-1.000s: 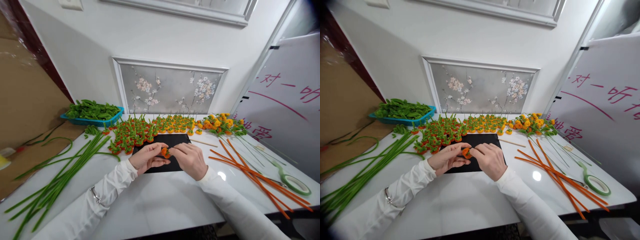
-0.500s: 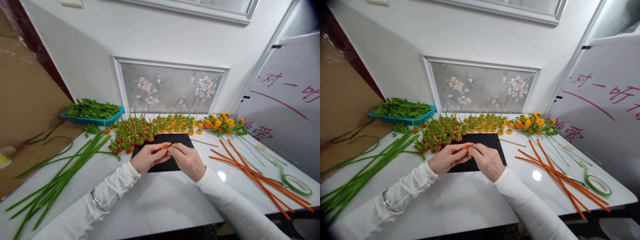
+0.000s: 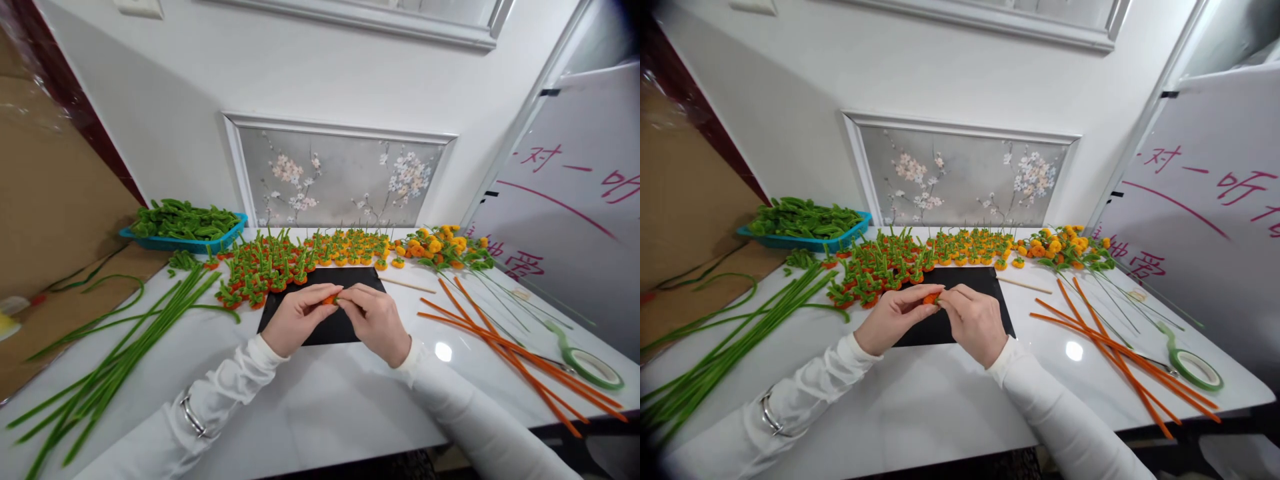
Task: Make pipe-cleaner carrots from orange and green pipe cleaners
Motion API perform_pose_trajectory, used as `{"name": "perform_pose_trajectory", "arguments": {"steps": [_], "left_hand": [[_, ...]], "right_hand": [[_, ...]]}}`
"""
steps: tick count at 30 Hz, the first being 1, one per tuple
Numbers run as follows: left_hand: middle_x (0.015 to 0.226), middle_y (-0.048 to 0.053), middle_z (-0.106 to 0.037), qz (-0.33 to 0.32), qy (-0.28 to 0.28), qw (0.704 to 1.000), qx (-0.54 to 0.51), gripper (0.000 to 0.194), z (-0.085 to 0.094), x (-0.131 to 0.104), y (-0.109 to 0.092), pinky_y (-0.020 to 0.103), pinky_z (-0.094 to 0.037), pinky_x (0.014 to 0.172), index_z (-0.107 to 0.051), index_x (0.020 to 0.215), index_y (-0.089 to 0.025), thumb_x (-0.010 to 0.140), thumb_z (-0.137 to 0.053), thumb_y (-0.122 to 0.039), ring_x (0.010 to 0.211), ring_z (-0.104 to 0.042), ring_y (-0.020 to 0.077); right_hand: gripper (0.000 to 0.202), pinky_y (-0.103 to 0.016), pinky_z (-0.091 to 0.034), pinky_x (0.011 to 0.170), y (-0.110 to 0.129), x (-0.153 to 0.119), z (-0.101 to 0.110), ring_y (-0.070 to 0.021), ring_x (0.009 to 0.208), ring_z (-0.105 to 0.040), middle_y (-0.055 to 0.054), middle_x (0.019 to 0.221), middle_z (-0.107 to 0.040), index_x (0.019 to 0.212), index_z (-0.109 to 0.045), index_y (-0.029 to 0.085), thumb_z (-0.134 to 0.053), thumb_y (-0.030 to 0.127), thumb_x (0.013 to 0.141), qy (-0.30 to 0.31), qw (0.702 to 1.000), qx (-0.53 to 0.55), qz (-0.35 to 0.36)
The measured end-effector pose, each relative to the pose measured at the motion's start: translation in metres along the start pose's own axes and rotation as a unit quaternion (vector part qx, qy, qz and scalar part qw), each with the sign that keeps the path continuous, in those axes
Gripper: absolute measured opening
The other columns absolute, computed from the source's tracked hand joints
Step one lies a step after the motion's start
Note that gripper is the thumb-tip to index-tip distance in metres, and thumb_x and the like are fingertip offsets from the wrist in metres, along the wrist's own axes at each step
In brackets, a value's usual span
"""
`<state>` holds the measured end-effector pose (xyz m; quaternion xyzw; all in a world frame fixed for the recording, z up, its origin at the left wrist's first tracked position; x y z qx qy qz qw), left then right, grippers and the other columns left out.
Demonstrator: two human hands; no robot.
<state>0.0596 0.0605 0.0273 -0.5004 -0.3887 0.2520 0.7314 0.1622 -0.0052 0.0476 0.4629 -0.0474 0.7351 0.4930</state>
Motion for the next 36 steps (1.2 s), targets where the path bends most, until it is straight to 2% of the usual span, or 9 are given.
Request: {"name": "perform_pose_trajectory", "arguments": {"steps": [5, 8, 13, 17, 21, 24, 28, 33, 36], "left_hand": [[0.113, 0.005, -0.065, -0.101, 0.0, 0.989, 0.108, 0.029, -0.003, -0.005, -0.019, 0.03, -0.043, 0.097, -0.068, 0.105, -0.022, 0.078, -0.06, -0.015, 0.106, -0.058, 0.0195], [0.115, 0.005, -0.063, -0.114, 0.01, 0.987, 0.112, 0.032, -0.008, -0.008, -0.023, 0.031, -0.039, 0.101, -0.067, 0.108, -0.023, 0.079, -0.058, -0.013, 0.109, -0.056, 0.0195], [0.122, 0.005, -0.057, -0.024, 0.006, 0.996, -0.083, 0.055, -0.008, -0.005, -0.012, 0.031, -0.041, 0.099, -0.055, 0.121, -0.024, 0.07, -0.069, -0.012, 0.113, -0.053, 0.0199], [0.097, 0.005, -0.064, 0.086, 0.012, 0.966, -0.242, 0.034, -0.014, -0.006, 0.0, 0.028, -0.052, 0.08, -0.058, 0.106, -0.019, 0.074, -0.068, -0.02, 0.089, -0.063, 0.015], [0.085, 0.005, -0.066, 0.185, 0.056, 0.923, -0.333, 0.023, -0.034, -0.016, 0.006, 0.023, -0.054, 0.067, -0.055, 0.097, -0.015, 0.077, -0.066, -0.024, 0.074, -0.067, 0.0137], [0.083, 0.007, -0.067, 0.214, 0.064, 0.9, -0.375, 0.023, -0.042, -0.022, 0.008, 0.023, -0.055, 0.067, -0.054, 0.095, -0.014, 0.077, -0.066, -0.02, 0.073, -0.069, 0.0158], [0.075, 0.005, -0.068, 0.235, 0.059, 0.895, -0.375, 0.024, -0.037, -0.022, 0.019, 0.021, -0.055, 0.062, -0.055, 0.091, -0.014, 0.072, -0.07, -0.015, 0.069, -0.069, 0.0162], [0.071, 0.002, -0.066, 0.208, 0.076, 0.931, -0.29, 0.024, -0.025, -0.016, 0.024, 0.022, -0.055, 0.063, -0.056, 0.084, -0.014, 0.067, -0.074, -0.017, 0.066, -0.069, 0.0149], [0.073, 0.002, -0.065, 0.161, 0.088, 0.96, -0.213, 0.019, -0.022, -0.011, 0.018, 0.025, -0.055, 0.065, -0.056, 0.083, -0.014, 0.071, -0.07, -0.02, 0.068, -0.067, 0.0141]], "right_hand": [[0.017, -0.023, -0.039, 0.053, -0.016, 0.002, -0.008, -0.0116, 0.057, -0.049, -0.001, 0.065, -0.057, 0.081, -0.067, 0.018, -0.051, 0.022, 0.084, 0.032, 0.988, 0.119, -0.096], [0.018, -0.021, -0.033, 0.046, -0.025, 0.001, -0.017, -0.0094, 0.05, -0.04, 0.002, 0.057, -0.051, 0.076, -0.066, 0.016, -0.052, 0.026, 0.082, 0.057, 0.965, 0.203, -0.157], [0.018, -0.022, -0.034, 0.05, -0.034, 0.0, -0.014, -0.0097, 0.055, -0.04, -0.001, 0.066, -0.055, 0.082, -0.064, 0.015, -0.054, 0.031, 0.081, 0.049, 0.936, 0.296, -0.183], [0.019, -0.021, -0.033, 0.048, -0.046, -0.005, -0.011, -0.009, 0.053, -0.038, 0.001, 0.065, -0.051, 0.087, -0.061, 0.018, -0.056, 0.035, 0.082, 0.018, 0.912, 0.366, -0.186], [0.013, -0.023, -0.039, 0.053, -0.046, -0.006, -0.013, -0.0102, 0.06, -0.045, 0.0, 0.075, -0.054, 0.086, -0.06, 0.02, -0.057, 0.032, 0.083, 0.001, 0.899, 0.412, -0.144], [0.008, -0.026, -0.045, 0.062, -0.035, -0.004, -0.012, -0.0133, 0.07, -0.053, -0.002, 0.081, -0.057, 0.085, -0.06, 0.021, -0.056, 0.027, 0.083, 0.019, 0.929, 0.359, -0.093], [0.011, -0.028, -0.047, 0.067, -0.011, 0.001, -0.002, -0.0153, 0.074, -0.056, -0.004, 0.081, -0.059, 0.082, -0.062, 0.021, -0.051, 0.02, 0.085, 0.036, 0.976, 0.214, 0.003], [0.02, -0.028, -0.047, 0.067, 0.007, -0.003, 0.002, -0.0156, 0.075, -0.057, -0.006, 0.083, -0.061, 0.088, -0.062, 0.021, -0.042, 0.015, 0.087, 0.037, 0.994, 0.082, 0.062], [0.02, -0.027, -0.045, 0.066, 0.011, -0.007, -0.003, -0.0151, 0.072, -0.057, -0.007, 0.084, -0.061, 0.089, -0.06, 0.019, -0.041, 0.014, 0.087, 0.047, 0.997, -0.001, 0.068]]}}
Point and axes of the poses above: each hand's wrist, its own x-axis towards the middle knuckle, its own z-axis out of the back of the hand, y = z × x, the point moved 9 cm from there along x, towards the middle knuckle
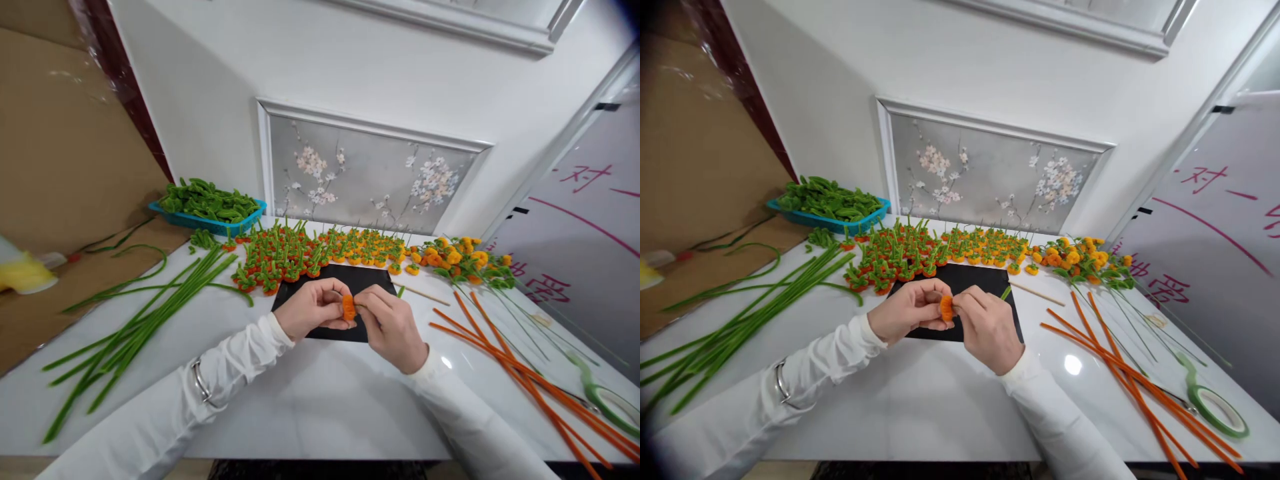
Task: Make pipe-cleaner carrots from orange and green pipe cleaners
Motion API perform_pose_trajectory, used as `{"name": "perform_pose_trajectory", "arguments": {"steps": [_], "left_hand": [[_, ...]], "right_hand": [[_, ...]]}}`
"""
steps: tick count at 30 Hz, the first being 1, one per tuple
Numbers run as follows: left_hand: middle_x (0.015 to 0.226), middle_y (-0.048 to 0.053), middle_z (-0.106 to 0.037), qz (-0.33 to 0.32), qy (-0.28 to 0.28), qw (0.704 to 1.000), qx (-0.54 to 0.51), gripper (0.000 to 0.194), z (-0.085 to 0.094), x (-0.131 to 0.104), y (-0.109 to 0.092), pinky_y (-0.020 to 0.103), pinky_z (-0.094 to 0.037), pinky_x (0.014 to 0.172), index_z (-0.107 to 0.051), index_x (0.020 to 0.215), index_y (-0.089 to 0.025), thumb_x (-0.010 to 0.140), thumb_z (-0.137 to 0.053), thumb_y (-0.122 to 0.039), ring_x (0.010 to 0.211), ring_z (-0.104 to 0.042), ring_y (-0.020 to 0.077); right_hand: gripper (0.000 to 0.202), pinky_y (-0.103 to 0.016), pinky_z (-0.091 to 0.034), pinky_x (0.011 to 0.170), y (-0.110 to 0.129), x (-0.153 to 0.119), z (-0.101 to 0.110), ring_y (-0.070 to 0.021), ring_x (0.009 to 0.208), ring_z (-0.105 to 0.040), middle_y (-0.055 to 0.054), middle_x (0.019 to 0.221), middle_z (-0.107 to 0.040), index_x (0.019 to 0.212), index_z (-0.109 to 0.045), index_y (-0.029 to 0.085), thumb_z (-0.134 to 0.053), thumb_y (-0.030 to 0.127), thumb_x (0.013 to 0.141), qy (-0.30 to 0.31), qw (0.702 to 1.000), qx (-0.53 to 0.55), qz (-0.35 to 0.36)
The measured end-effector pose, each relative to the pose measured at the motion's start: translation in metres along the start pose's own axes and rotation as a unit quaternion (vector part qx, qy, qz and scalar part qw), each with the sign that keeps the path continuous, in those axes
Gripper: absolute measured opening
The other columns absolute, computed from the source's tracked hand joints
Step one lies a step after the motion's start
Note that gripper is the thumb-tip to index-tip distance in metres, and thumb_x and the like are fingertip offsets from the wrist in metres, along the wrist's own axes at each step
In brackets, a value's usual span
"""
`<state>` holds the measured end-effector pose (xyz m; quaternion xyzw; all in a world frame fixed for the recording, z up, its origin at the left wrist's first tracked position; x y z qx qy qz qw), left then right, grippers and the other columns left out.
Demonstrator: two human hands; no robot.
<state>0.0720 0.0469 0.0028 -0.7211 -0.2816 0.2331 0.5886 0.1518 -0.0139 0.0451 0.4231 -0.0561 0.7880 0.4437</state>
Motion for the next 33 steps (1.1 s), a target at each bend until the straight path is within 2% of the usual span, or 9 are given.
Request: {"name": "perform_pose_trajectory", "arguments": {"steps": [4, 8, 10, 13, 16, 20, 22, 26, 33], "left_hand": [[0.07, 0.002, -0.061, -0.118, -0.014, 0.977, 0.18, 0.003, -0.004, -0.002, -0.021, 0.026, -0.051, 0.064, -0.055, 0.081, -0.015, 0.078, -0.055, -0.014, 0.065, -0.06, 0.0125], [0.082, 0.005, -0.059, -0.243, -0.033, 0.861, 0.445, 0.021, -0.017, -0.015, -0.038, 0.027, -0.045, 0.071, -0.059, 0.088, -0.016, 0.082, -0.041, -0.008, 0.074, -0.055, 0.0148], [0.09, 0.007, -0.058, -0.269, -0.003, 0.807, 0.526, 0.026, -0.027, -0.019, -0.037, 0.028, -0.043, 0.074, -0.061, 0.091, -0.017, 0.083, -0.039, -0.008, 0.079, -0.053, 0.0167], [0.092, 0.008, -0.058, -0.268, 0.04, 0.772, 0.574, 0.026, -0.034, -0.021, -0.03, 0.028, -0.042, 0.075, -0.063, 0.094, -0.019, 0.084, -0.04, -0.011, 0.082, -0.053, 0.0187], [0.097, 0.008, -0.058, -0.258, 0.027, 0.813, 0.522, 0.025, -0.03, -0.018, -0.032, 0.03, -0.043, 0.081, -0.062, 0.098, -0.02, 0.086, -0.041, -0.014, 0.088, -0.054, 0.0192], [0.099, 0.007, -0.057, -0.166, -0.058, 0.955, 0.237, 0.023, -0.002, -0.006, -0.024, 0.032, -0.048, 0.082, -0.053, 0.106, -0.019, 0.082, -0.053, -0.021, 0.089, -0.059, 0.0178], [0.094, 0.006, -0.059, -0.086, -0.052, 0.99, 0.098, 0.022, 0.0, -0.001, -0.008, 0.034, -0.05, 0.08, -0.052, 0.099, -0.016, 0.08, -0.059, -0.025, 0.084, -0.062, 0.0164], [0.083, 0.003, -0.063, -0.014, -0.058, 0.998, -0.031, 0.025, -0.003, -0.001, 0.005, 0.031, -0.051, 0.078, -0.053, 0.087, -0.014, 0.072, -0.069, -0.025, 0.076, -0.064, 0.0132], [0.076, 0.0, -0.063, -0.035, -0.087, 0.995, -0.033, 0.022, 0.006, -0.002, -0.002, 0.03, -0.054, 0.072, -0.058, 0.084, -0.015, 0.067, -0.07, -0.021, 0.072, -0.066, 0.0148]], "right_hand": [[0.019, -0.025, -0.041, 0.061, -0.002, 0.001, -0.003, -0.0152, 0.069, -0.055, -0.007, 0.079, -0.059, 0.086, -0.06, 0.018, -0.041, 0.014, 0.086, 0.001, 0.997, -0.062, -0.048], [0.017, -0.025, -0.039, 0.059, -0.024, 0.001, -0.012, -0.0142, 0.065, -0.052, -0.003, 0.072, -0.057, 0.076, -0.058, 0.018, -0.043, 0.013, 0.08, 0.031, 0.984, 0.064, -0.161], [0.013, -0.024, -0.036, 0.054, -0.038, -0.003, -0.025, -0.0122, 0.058, -0.048, 0.0, 0.065, -0.055, 0.071, -0.057, 0.018, -0.046, 0.017, 0.078, 0.065, 0.951, 0.192, -0.233], [0.009, -0.021, -0.025, 0.044, -0.052, -0.016, -0.049, -0.0079, 0.046, -0.033, 0.006, 0.052, -0.041, 0.068, -0.054, 0.017, -0.054, 0.025, 0.073, 0.108, 0.854, 0.382, -0.336], [0.013, -0.02, -0.019, 0.043, -0.054, -0.02, -0.056, -0.0056, 0.045, -0.026, 0.008, 0.05, -0.036, 0.069, -0.053, 0.016, -0.06, 0.027, 0.069, 0.103, 0.795, 0.48, -0.356], [0.014, -0.02, -0.027, 0.047, -0.058, -0.011, -0.039, -0.0068, 0.051, -0.035, 0.005, 0.058, -0.046, 0.076, -0.058, 0.016, -0.061, 0.029, 0.073, 0.018, 0.827, 0.468, -0.311], [0.015, -0.021, -0.034, 0.052, -0.059, -0.01, -0.034, -0.0084, 0.055, -0.042, 0.003, 0.063, -0.051, 0.08, -0.059, 0.017, -0.06, 0.031, 0.076, -0.007, 0.841, 0.451, -0.298], [0.017, -0.025, -0.043, 0.061, -0.058, -0.009, -0.029, -0.0126, 0.065, -0.052, -0.001, 0.073, -0.058, 0.084, -0.061, 0.018, -0.059, 0.033, 0.078, -0.012, 0.883, 0.381, -0.273], [0.02, -0.024, -0.042, 0.052, -0.062, 0.002, -0.019, -0.0122, 0.055, -0.051, -0.001, 0.068, -0.06, 0.088, -0.063, 0.018, -0.055, 0.035, 0.081, 0.071, 0.932, 0.269, -0.231]]}}
Point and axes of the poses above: each hand's wrist, its own x-axis towards the middle knuckle, its own z-axis out of the back of the hand, y = z × x, the point moved 9 cm from there along x, towards the middle knuckle
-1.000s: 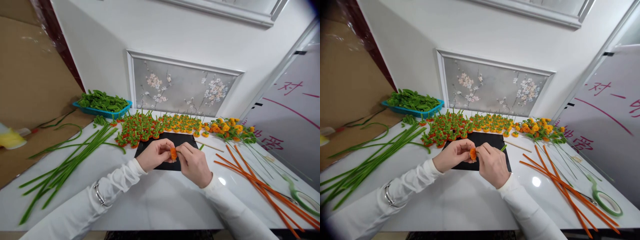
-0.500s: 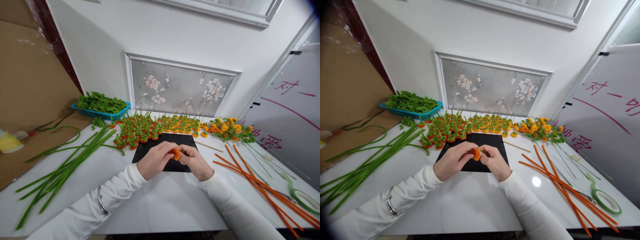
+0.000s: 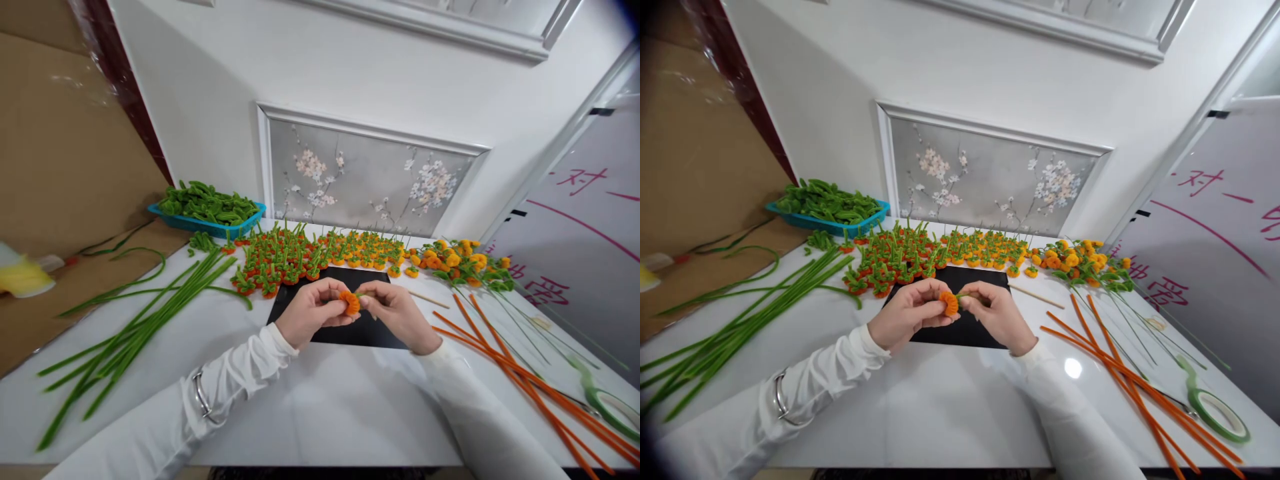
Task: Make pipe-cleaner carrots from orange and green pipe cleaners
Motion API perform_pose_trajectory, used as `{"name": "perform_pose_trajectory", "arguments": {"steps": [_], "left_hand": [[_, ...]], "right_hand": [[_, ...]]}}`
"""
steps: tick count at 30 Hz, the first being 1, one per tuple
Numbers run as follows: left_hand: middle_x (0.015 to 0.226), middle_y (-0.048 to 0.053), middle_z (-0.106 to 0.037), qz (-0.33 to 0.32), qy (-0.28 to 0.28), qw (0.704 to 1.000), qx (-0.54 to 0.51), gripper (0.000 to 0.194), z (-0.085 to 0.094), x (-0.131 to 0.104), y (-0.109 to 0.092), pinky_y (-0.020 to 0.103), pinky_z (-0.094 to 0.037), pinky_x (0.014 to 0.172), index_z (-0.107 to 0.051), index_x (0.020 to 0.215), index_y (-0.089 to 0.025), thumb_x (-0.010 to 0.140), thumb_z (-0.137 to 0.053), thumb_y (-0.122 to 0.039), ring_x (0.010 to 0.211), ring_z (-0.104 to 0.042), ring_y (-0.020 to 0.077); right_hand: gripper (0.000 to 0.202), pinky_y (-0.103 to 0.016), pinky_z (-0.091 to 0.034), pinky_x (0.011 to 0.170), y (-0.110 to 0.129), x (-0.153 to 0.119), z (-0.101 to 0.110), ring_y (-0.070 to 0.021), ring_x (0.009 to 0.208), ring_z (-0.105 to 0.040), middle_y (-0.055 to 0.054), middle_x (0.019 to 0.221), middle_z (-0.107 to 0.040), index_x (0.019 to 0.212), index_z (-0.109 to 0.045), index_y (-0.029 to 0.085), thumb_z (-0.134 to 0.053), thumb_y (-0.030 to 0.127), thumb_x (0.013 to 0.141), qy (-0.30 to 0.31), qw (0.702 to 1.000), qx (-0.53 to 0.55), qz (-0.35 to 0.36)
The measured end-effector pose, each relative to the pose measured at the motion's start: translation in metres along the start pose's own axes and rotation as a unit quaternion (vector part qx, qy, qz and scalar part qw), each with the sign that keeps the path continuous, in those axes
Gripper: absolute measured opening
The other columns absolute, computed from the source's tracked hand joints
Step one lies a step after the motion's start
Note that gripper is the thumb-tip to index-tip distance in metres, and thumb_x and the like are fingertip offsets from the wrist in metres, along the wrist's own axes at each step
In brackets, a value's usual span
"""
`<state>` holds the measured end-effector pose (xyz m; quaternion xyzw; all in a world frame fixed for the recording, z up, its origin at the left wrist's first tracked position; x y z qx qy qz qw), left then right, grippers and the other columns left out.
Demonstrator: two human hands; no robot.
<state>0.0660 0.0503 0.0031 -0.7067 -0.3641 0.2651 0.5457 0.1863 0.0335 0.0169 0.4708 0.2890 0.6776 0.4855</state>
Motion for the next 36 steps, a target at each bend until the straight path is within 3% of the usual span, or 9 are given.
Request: {"name": "perform_pose_trajectory", "arguments": {"steps": [4, 6, 8, 10, 12, 16, 22, 28, 36], "left_hand": [[0.076, 0.0, -0.062, -0.01, -0.021, 1.0, 0.005, 0.021, 0.008, 0.004, 0.0, 0.029, -0.055, 0.071, -0.058, 0.085, -0.015, 0.067, -0.068, -0.019, 0.071, -0.066, 0.0139], [0.075, -0.001, -0.061, -0.034, -0.048, 0.997, 0.042, 0.021, 0.013, 0.005, -0.004, 0.03, -0.056, 0.069, -0.055, 0.086, -0.015, 0.068, -0.066, -0.017, 0.067, -0.065, 0.0127], [0.074, -0.002, -0.059, -0.063, -0.064, 0.992, 0.089, 0.024, 0.014, 0.006, -0.008, 0.031, -0.056, 0.065, -0.051, 0.088, -0.017, 0.068, -0.064, -0.016, 0.064, -0.065, 0.0132], [0.074, -0.002, -0.059, -0.091, -0.061, 0.985, 0.134, 0.022, 0.011, 0.005, -0.012, 0.03, -0.056, 0.063, -0.049, 0.088, -0.017, 0.07, -0.062, -0.016, 0.063, -0.065, 0.0138], [0.074, -0.001, -0.059, -0.115, -0.051, 0.978, 0.168, 0.015, 0.006, 0.004, -0.016, 0.029, -0.056, 0.063, -0.05, 0.086, -0.017, 0.073, -0.059, -0.017, 0.063, -0.065, 0.0135], [0.078, 0.001, -0.059, -0.152, -0.043, 0.965, 0.211, 0.011, 0.003, 0.001, -0.02, 0.029, -0.056, 0.066, -0.055, 0.087, -0.016, 0.077, -0.054, -0.018, 0.067, -0.064, 0.0137], [0.091, 0.005, -0.061, -0.173, -0.043, 0.963, 0.203, 0.02, 0.004, 0.001, -0.02, 0.032, -0.056, 0.076, -0.057, 0.097, -0.015, 0.078, -0.053, -0.019, 0.081, -0.064, 0.0164], [0.084, 0.002, -0.062, -0.147, -0.041, 0.977, 0.152, 0.015, 0.005, 0.003, -0.017, 0.03, -0.057, 0.074, -0.06, 0.089, -0.014, 0.075, -0.058, -0.018, 0.077, -0.065, 0.0149], [0.081, 0.003, -0.066, -0.095, 0.013, 0.985, 0.144, 0.016, 0.003, 0.006, -0.009, 0.03, -0.056, 0.075, -0.065, 0.087, -0.013, 0.074, -0.061, -0.021, 0.076, -0.066, 0.0157]], "right_hand": [[0.016, -0.034, -0.046, 0.078, 0.014, 0.002, 0.028, -0.0201, 0.083, -0.059, -0.005, 0.086, -0.066, 0.085, -0.067, 0.021, -0.056, 0.032, 0.081, -0.063, 0.983, -0.148, 0.088], [0.016, -0.037, -0.045, 0.083, 0.02, -0.001, 0.035, -0.0215, 0.089, -0.059, -0.006, 0.094, -0.066, 0.089, -0.067, 0.022, -0.058, 0.032, 0.079, -0.099, 0.976, -0.16, 0.106], [0.023, -0.033, -0.05, 0.071, 0.018, -0.004, 0.032, -0.0186, 0.078, -0.06, -0.006, 0.093, -0.064, 0.097, -0.064, 0.022, -0.058, 0.034, 0.079, -0.104, 0.987, -0.098, 0.077], [0.031, -0.027, -0.05, 0.054, 0.011, -0.006, 0.016, -0.0148, 0.063, -0.059, -0.005, 0.084, -0.063, 0.104, -0.06, 0.02, -0.058, 0.037, 0.079, -0.065, 0.998, 0.0, 0.021], [0.033, -0.025, -0.049, 0.047, 0.007, -0.007, 0.0, -0.0137, 0.059, -0.057, -0.003, 0.079, -0.061, 0.103, -0.058, 0.019, -0.061, 0.038, 0.076, -0.04, 0.997, 0.061, -0.02], [0.026, -0.025, -0.05, 0.051, 0.001, -0.007, -0.014, -0.014, 0.062, -0.058, -0.003, 0.076, -0.061, 0.095, -0.059, 0.017, -0.063, 0.033, 0.074, -0.045, 0.993, 0.101, -0.047], [0.02, -0.024, -0.05, 0.057, 0.006, -0.007, -0.009, -0.0137, 0.069, -0.058, -0.003, 0.082, -0.061, 0.092, -0.056, 0.018, -0.062, 0.029, 0.075, -0.102, 0.989, 0.101, -0.013], [0.019, -0.025, -0.048, 0.059, 0.01, -0.008, -0.009, -0.0131, 0.066, -0.056, -0.003, 0.079, -0.062, 0.086, -0.06, 0.017, -0.064, 0.031, 0.074, -0.104, 0.988, 0.112, -0.024], [0.028, -0.023, -0.045, 0.056, -0.011, -0.009, -0.017, -0.0097, 0.057, -0.053, -0.002, 0.07, -0.064, 0.077, -0.067, 0.014, -0.073, 0.036, 0.062, -0.056, 0.955, 0.242, -0.159]]}}
Point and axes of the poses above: each hand's wrist, its own x-axis towards the middle knuckle, its own z-axis out of the back of the hand, y = z × x, the point moved 9 cm from there along x, towards the middle knuckle
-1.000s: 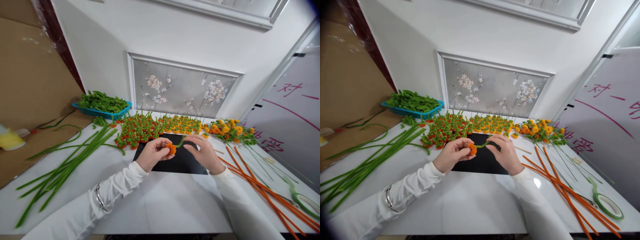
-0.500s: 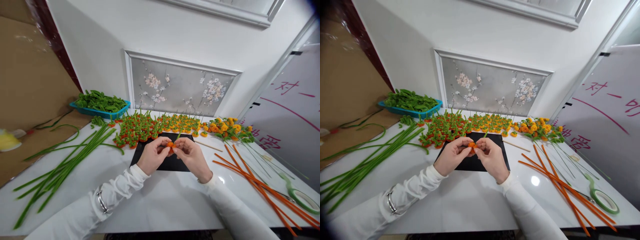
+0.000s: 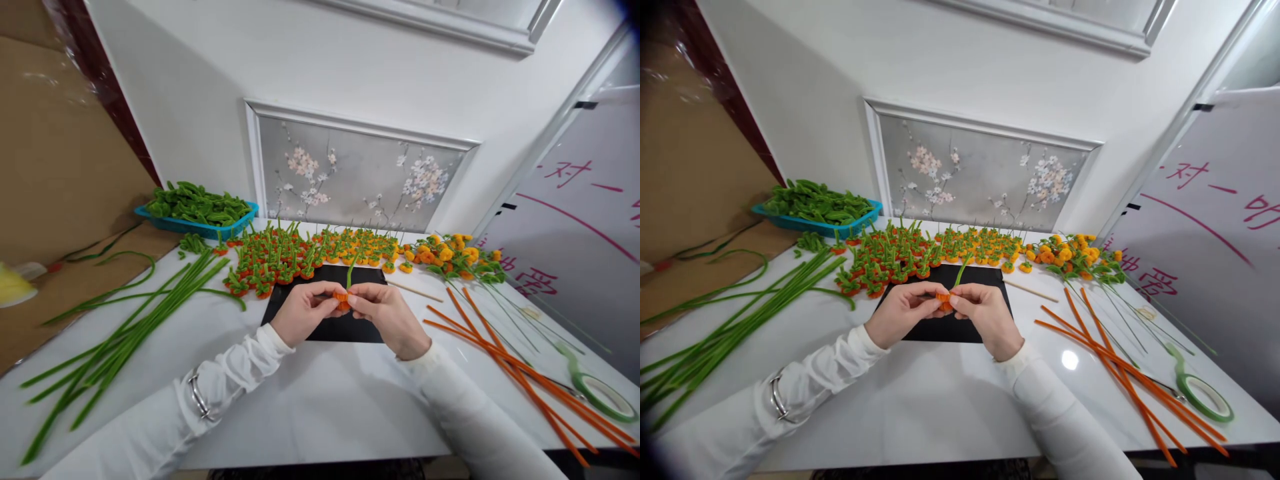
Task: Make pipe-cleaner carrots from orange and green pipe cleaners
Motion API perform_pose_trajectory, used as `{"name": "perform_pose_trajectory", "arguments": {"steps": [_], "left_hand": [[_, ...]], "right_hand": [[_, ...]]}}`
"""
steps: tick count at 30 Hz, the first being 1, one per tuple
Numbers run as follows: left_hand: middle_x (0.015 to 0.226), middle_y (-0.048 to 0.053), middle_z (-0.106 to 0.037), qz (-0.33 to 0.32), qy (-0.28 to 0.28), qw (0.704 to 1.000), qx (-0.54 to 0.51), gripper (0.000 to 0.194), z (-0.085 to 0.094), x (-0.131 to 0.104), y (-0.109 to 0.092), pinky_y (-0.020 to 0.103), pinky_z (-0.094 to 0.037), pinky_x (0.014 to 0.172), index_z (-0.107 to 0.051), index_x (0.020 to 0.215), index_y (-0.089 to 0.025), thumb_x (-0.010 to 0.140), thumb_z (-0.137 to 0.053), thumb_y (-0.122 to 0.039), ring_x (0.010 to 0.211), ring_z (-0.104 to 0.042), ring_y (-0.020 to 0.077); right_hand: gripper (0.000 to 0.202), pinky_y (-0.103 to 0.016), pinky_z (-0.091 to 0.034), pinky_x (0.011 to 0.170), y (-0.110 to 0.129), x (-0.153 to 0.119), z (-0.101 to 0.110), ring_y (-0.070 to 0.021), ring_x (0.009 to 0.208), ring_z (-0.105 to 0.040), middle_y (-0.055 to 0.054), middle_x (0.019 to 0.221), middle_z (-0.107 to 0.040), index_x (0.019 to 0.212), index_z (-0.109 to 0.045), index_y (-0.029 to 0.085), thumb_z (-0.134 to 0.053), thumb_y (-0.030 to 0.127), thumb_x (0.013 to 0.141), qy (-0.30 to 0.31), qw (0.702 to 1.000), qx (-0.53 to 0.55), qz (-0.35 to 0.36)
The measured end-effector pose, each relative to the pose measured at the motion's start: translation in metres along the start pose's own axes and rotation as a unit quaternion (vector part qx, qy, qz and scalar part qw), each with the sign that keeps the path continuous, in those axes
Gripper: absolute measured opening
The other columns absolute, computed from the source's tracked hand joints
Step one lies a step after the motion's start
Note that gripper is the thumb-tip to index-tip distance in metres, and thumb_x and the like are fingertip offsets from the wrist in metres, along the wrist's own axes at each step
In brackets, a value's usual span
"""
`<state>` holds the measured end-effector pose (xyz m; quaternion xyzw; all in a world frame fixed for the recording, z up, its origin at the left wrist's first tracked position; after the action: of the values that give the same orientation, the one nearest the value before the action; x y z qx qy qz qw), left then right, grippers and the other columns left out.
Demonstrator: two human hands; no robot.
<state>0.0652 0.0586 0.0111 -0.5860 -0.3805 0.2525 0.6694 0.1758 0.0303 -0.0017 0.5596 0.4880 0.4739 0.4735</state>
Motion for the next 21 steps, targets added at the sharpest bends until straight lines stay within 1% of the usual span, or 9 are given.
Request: {"name": "perform_pose_trajectory", "arguments": {"steps": [1, 3, 6, 9, 11, 14, 16, 18, 21], "left_hand": [[0.08, 0.003, -0.067, 0.007, 0.005, 1.0, 0.009, 0.016, 0.0, 0.001, 0.002, 0.03, -0.056, 0.074, -0.065, 0.088, -0.013, 0.075, -0.06, -0.021, 0.076, -0.066, 0.0162], [0.081, 0.005, -0.067, 0.015, 0.01, 1.0, 0.022, 0.018, 0.0, 0.002, 0.005, 0.03, -0.057, 0.072, -0.065, 0.089, -0.012, 0.075, -0.059, -0.021, 0.075, -0.067, 0.0163], [0.083, 0.005, -0.067, -0.007, 0.004, 0.999, 0.045, 0.018, 0.001, 0.003, 0.003, 0.029, -0.056, 0.07, -0.062, 0.091, -0.014, 0.076, -0.057, -0.019, 0.073, -0.066, 0.0152], [0.08, 0.002, -0.065, -0.041, -0.021, 0.995, 0.089, 0.021, 0.003, 0.001, -0.003, 0.029, -0.056, 0.067, -0.052, 0.096, -0.017, 0.075, -0.056, -0.017, 0.068, -0.066, 0.0146], [0.078, 0.001, -0.065, -0.055, -0.034, 0.991, 0.121, 0.023, 0.003, -0.001, -0.007, 0.031, -0.056, 0.069, -0.047, 0.097, -0.019, 0.075, -0.056, -0.016, 0.069, -0.067, 0.0154], [0.078, 0.001, -0.064, -0.067, -0.05, 0.989, 0.121, 0.022, 0.002, -0.002, -0.013, 0.031, -0.055, 0.073, -0.048, 0.095, -0.019, 0.075, -0.057, -0.017, 0.073, -0.067, 0.0161], [0.077, 0.001, -0.063, -0.067, -0.064, 0.991, 0.092, 0.02, 0.002, -0.002, -0.016, 0.031, -0.056, 0.072, -0.051, 0.094, -0.018, 0.075, -0.058, -0.017, 0.071, -0.067, 0.0156], [0.081, 0.002, -0.064, -0.067, -0.071, 0.992, 0.082, 0.019, 0.001, -0.002, -0.017, 0.03, -0.056, 0.072, -0.057, 0.094, -0.016, 0.075, -0.058, -0.018, 0.073, -0.066, 0.0154], [0.09, 0.006, -0.065, -0.091, -0.074, 0.985, 0.128, 0.019, 0.001, -0.003, -0.021, 0.029, -0.056, 0.073, -0.066, 0.093, -0.014, 0.077, -0.056, -0.019, 0.079, -0.065, 0.0168]], "right_hand": [[0.029, -0.023, -0.045, 0.055, -0.002, 0.0, -0.001, -0.01, 0.058, -0.054, -0.003, 0.071, -0.065, 0.079, -0.067, 0.014, -0.073, 0.036, 0.062, 0.01, 1.0, -0.005, -0.01], [0.03, -0.024, -0.045, 0.056, -0.001, 0.0, -0.002, -0.0116, 0.062, -0.056, -0.003, 0.074, -0.066, 0.085, -0.068, 0.014, -0.072, 0.035, 0.063, 0.028, 0.999, -0.038, 0.0], [0.028, -0.025, -0.045, 0.057, 0.009, 0.0, -0.003, -0.0132, 0.064, -0.057, -0.003, 0.074, -0.066, 0.092, -0.068, 0.016, -0.067, 0.033, 0.069, 0.035, 0.989, -0.131, 0.064], [0.019, -0.025, -0.044, 0.055, 0.018, -0.003, -0.004, -0.0133, 0.059, -0.056, -0.001, 0.069, -0.065, 0.087, -0.069, 0.018, -0.061, 0.031, 0.075, 0.018, 0.966, -0.227, 0.126], [0.016, -0.026, -0.044, 0.057, 0.022, -0.004, -0.003, -0.0138, 0.06, -0.057, -0.002, 0.069, -0.066, 0.082, -0.069, 0.019, -0.059, 0.03, 0.077, 0.002, 0.956, -0.252, 0.148], [0.016, -0.025, -0.045, 0.054, 0.021, -0.004, 0.0, -0.014, 0.061, -0.056, -0.003, 0.071, -0.066, 0.081, -0.067, 0.017, -0.06, 0.031, 0.076, -0.019, 0.966, -0.219, 0.138], [0.02, -0.023, -0.045, 0.05, 0.017, -0.003, 0.002, -0.0132, 0.058, -0.055, -0.004, 0.071, -0.066, 0.082, -0.066, 0.016, -0.061, 0.034, 0.076, -0.022, 0.979, -0.166, 0.114], [0.022, -0.023, -0.045, 0.049, 0.015, -0.001, 0.003, -0.0124, 0.057, -0.055, -0.004, 0.072, -0.066, 0.083, -0.065, 0.015, -0.06, 0.036, 0.076, -0.02, 0.987, -0.121, 0.103], [0.023, -0.023, -0.048, 0.051, 0.015, -0.001, 0.002, -0.0131, 0.06, -0.058, -0.005, 0.074, -0.066, 0.084, -0.065, 0.015, -0.061, 0.036, 0.076, -0.021, 0.987, -0.109, 0.113]]}}
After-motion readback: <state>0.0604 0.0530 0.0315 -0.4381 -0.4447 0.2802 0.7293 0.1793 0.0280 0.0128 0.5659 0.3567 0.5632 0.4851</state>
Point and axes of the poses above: each hand's wrist, its own x-axis towards the middle knuckle, its own z-axis out of the back of the hand, y = z × x, the point moved 9 cm from there along x, towards the middle knuckle
